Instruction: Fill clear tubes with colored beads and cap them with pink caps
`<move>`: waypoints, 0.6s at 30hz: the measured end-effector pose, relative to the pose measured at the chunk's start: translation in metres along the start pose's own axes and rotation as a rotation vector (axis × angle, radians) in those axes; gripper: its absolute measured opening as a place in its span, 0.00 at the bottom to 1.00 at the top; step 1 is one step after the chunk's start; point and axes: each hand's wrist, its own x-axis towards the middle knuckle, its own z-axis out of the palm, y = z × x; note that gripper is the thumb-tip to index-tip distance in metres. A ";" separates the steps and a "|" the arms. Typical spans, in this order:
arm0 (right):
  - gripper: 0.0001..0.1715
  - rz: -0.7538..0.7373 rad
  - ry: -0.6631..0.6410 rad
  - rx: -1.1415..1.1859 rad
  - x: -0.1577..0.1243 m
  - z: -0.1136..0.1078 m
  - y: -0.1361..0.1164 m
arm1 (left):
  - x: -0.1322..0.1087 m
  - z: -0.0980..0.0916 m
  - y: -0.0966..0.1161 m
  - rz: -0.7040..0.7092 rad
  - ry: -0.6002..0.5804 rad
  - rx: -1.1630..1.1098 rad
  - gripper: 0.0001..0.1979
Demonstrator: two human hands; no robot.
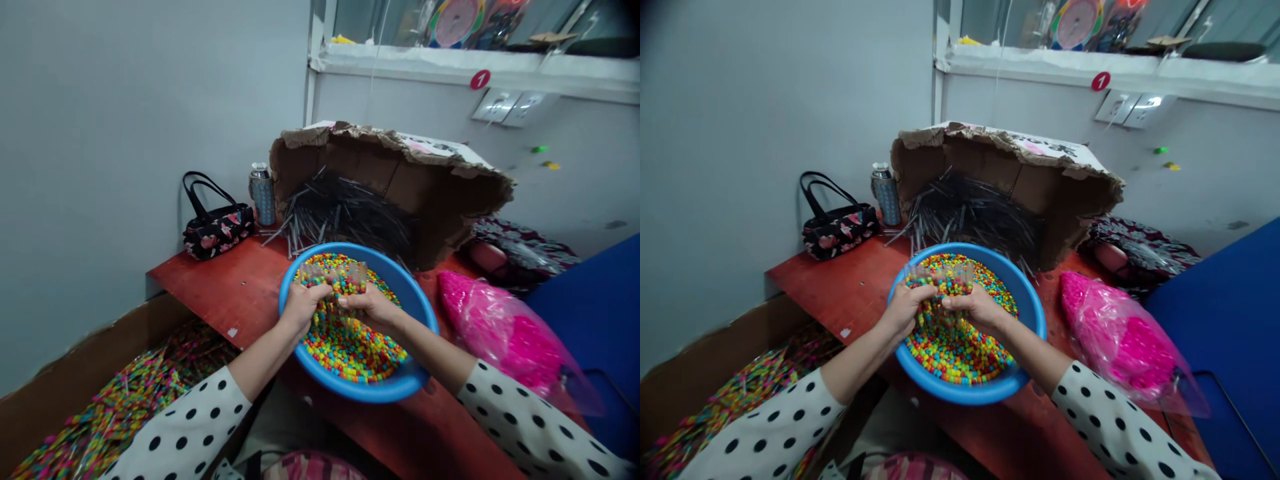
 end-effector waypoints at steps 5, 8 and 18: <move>0.24 -0.094 0.065 -0.052 0.003 0.007 0.003 | -0.002 0.002 0.004 -0.078 -0.030 -0.066 0.10; 0.24 -0.116 0.065 -0.112 0.004 0.009 0.005 | -0.003 0.004 0.007 -0.111 -0.087 -0.075 0.11; 0.17 0.133 0.286 0.086 0.001 0.001 0.008 | 0.000 0.002 0.004 -0.042 0.095 -0.114 0.10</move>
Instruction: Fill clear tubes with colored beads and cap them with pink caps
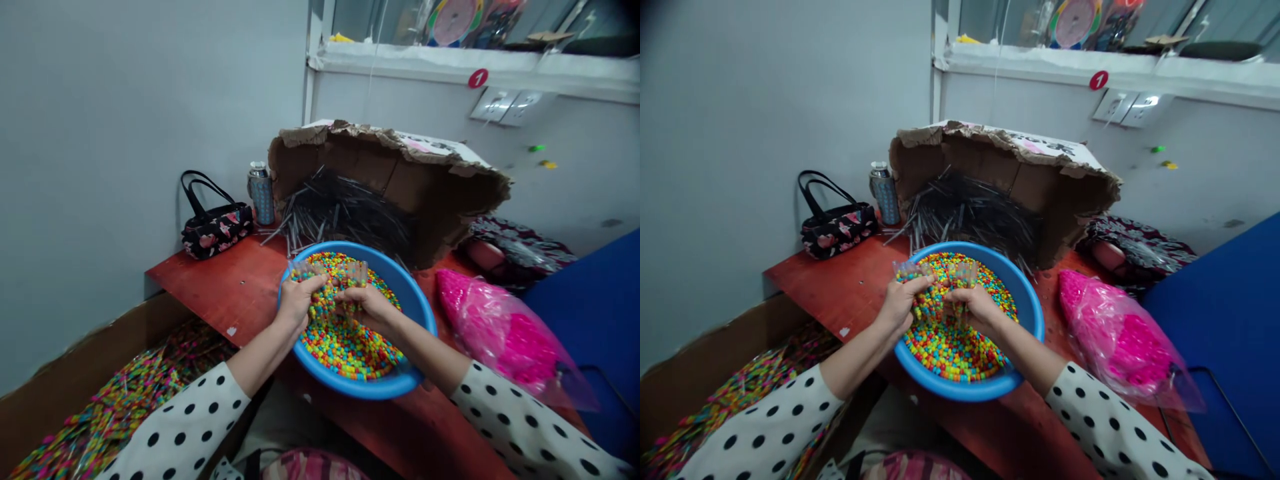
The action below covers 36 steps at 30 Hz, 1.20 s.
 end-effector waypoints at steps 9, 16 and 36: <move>0.19 -0.187 0.031 -0.221 -0.003 -0.002 -0.006 | 0.010 -0.001 -0.006 -0.021 0.066 -0.027 0.14; 0.16 -0.234 -0.055 -0.173 0.002 0.017 0.001 | 0.008 0.001 -0.004 -0.076 -0.125 -0.084 0.18; 0.14 -0.057 -0.067 -0.798 -0.007 -0.040 -0.011 | 0.003 -0.009 0.016 -0.204 -0.017 -0.312 0.09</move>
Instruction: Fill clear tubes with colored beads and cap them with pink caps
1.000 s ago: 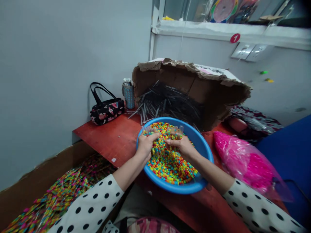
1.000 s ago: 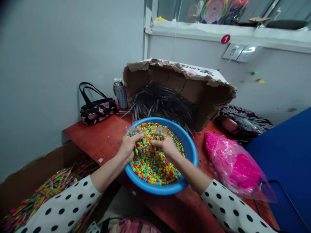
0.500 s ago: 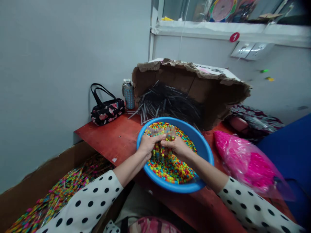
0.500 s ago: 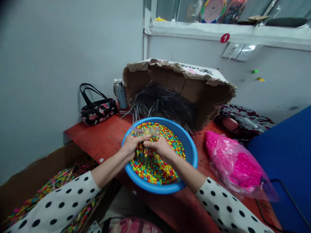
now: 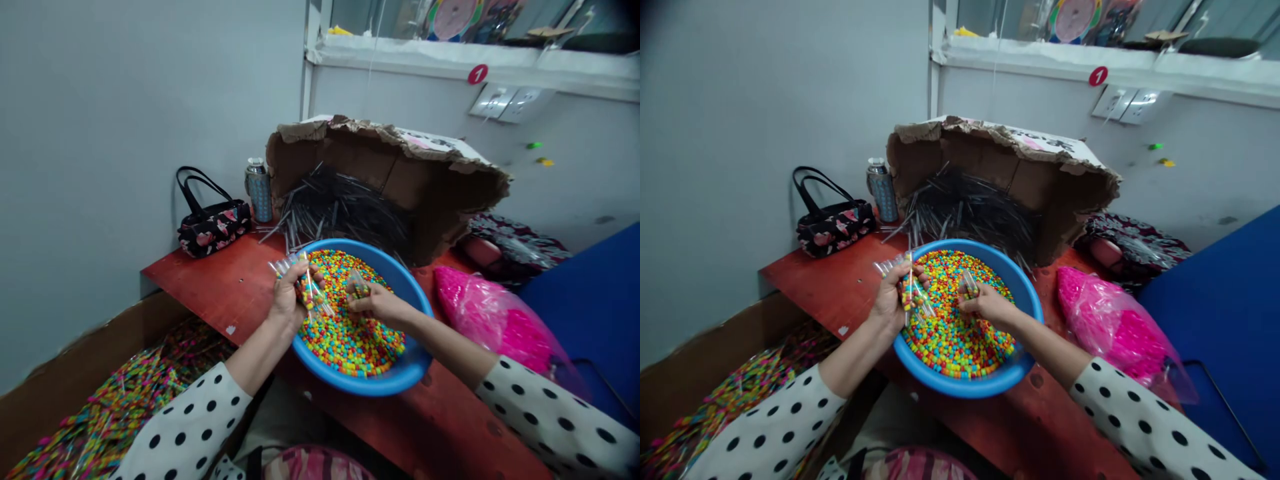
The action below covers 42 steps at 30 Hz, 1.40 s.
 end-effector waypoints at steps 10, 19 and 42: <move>0.08 -0.117 -0.061 -0.887 0.029 0.014 0.031 | -0.001 -0.001 -0.005 0.136 0.024 0.045 0.08; 0.12 -0.205 -0.147 -0.040 0.036 0.005 0.006 | -0.003 0.003 -0.004 0.111 0.027 0.030 0.07; 0.11 -0.205 -0.165 -0.945 0.031 -0.008 0.022 | -0.002 0.001 -0.005 -0.010 0.009 0.070 0.10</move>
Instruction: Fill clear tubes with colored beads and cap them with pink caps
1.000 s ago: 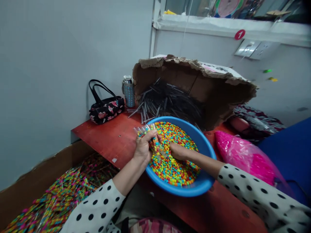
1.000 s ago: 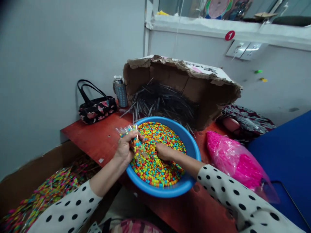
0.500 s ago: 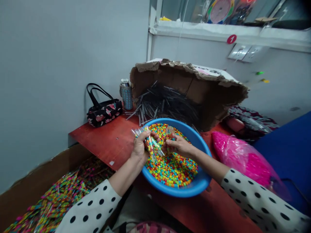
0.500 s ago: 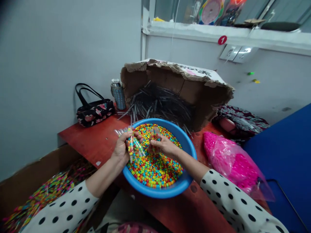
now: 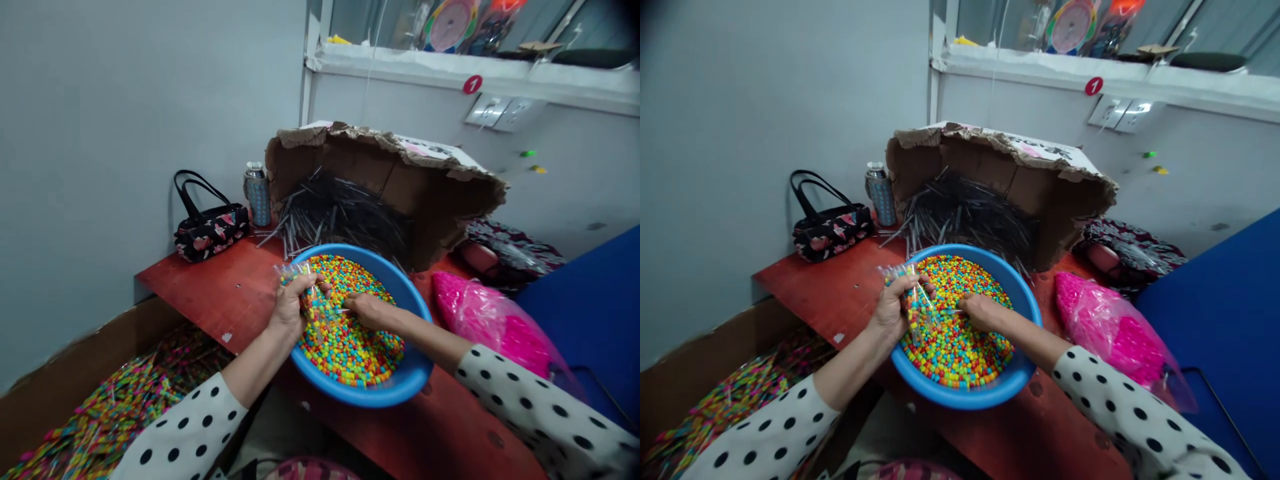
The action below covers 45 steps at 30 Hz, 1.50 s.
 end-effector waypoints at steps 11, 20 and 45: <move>0.21 0.167 0.170 1.559 -0.005 -0.015 -0.040 | 0.008 0.000 -0.007 0.103 0.072 -0.034 0.07; 0.23 0.132 0.263 1.607 -0.005 -0.016 -0.070 | 0.006 0.003 -0.007 0.014 0.021 -0.030 0.13; 0.10 0.137 0.243 0.030 -0.014 -0.009 0.005 | 0.004 0.003 -0.006 0.053 0.093 0.147 0.10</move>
